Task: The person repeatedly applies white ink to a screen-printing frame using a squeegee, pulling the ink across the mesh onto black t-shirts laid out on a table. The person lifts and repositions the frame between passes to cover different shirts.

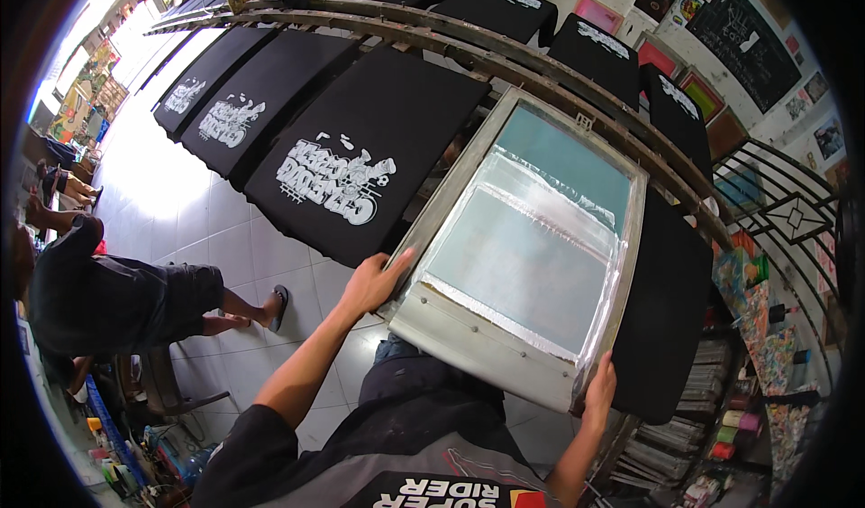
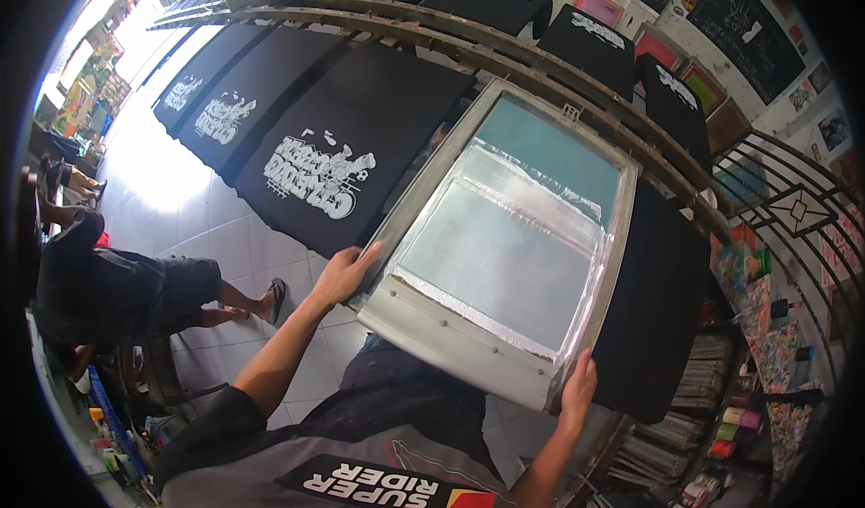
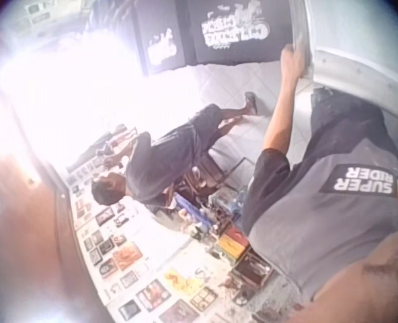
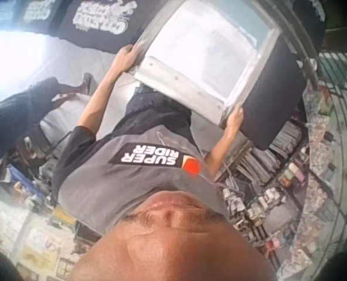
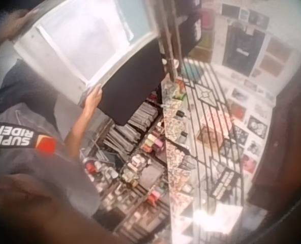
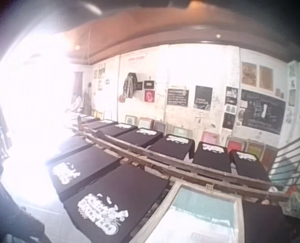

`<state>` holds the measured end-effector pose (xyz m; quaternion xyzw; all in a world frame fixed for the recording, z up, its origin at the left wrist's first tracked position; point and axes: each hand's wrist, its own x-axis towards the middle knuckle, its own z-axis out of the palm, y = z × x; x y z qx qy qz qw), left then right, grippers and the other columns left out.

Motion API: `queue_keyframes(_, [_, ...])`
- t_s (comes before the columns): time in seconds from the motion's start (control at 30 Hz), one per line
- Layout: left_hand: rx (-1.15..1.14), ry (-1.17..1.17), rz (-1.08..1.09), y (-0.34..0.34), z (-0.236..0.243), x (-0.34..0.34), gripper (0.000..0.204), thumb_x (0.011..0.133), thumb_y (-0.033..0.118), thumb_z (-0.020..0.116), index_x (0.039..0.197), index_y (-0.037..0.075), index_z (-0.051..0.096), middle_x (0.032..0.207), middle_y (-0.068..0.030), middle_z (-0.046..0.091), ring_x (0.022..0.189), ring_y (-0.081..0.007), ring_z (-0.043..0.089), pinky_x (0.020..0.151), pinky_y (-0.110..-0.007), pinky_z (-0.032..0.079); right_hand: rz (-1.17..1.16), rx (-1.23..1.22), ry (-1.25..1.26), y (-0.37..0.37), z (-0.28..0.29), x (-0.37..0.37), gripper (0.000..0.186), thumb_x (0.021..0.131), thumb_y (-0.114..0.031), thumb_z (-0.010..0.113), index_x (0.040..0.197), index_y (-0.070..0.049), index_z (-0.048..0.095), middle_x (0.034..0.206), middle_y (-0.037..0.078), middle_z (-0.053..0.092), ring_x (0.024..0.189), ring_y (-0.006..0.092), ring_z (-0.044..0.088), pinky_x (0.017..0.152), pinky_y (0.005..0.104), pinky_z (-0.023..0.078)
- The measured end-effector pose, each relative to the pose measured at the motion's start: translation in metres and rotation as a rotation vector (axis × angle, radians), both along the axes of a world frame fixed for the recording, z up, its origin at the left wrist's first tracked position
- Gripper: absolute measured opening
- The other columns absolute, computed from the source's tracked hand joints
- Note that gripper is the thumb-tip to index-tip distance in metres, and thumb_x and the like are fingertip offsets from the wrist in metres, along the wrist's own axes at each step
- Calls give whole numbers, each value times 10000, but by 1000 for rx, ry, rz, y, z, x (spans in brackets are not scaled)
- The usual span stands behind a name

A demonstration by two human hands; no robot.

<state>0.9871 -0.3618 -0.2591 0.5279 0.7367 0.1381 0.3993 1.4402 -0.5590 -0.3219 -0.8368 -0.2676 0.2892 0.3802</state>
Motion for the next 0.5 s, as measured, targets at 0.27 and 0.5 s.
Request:
queue_keyframes(0.27, [74, 38, 148, -9, -15, 25, 1013, 877, 863, 628, 1109, -114, 761, 1038, -321, 765, 1042, -441, 755, 971, -496, 554, -230, 198, 155, 23, -22, -3, 715, 1123, -582, 537, 1222, 95, 741, 1118, 102, 773, 996, 163, 638, 912, 340, 500])
queue_keyframes(0.5, [102, 17, 153, -77, 4, 88, 911, 868, 839, 667, 1058, -44, 784, 988, -258, 780, 1006, -392, 763, 937, -480, 558, -384, 260, 71, -56, -35, 49, 696, 1090, -602, 597, 1141, 77, 743, 973, 61, 714, 896, 175, 604, 846, 354, 489])
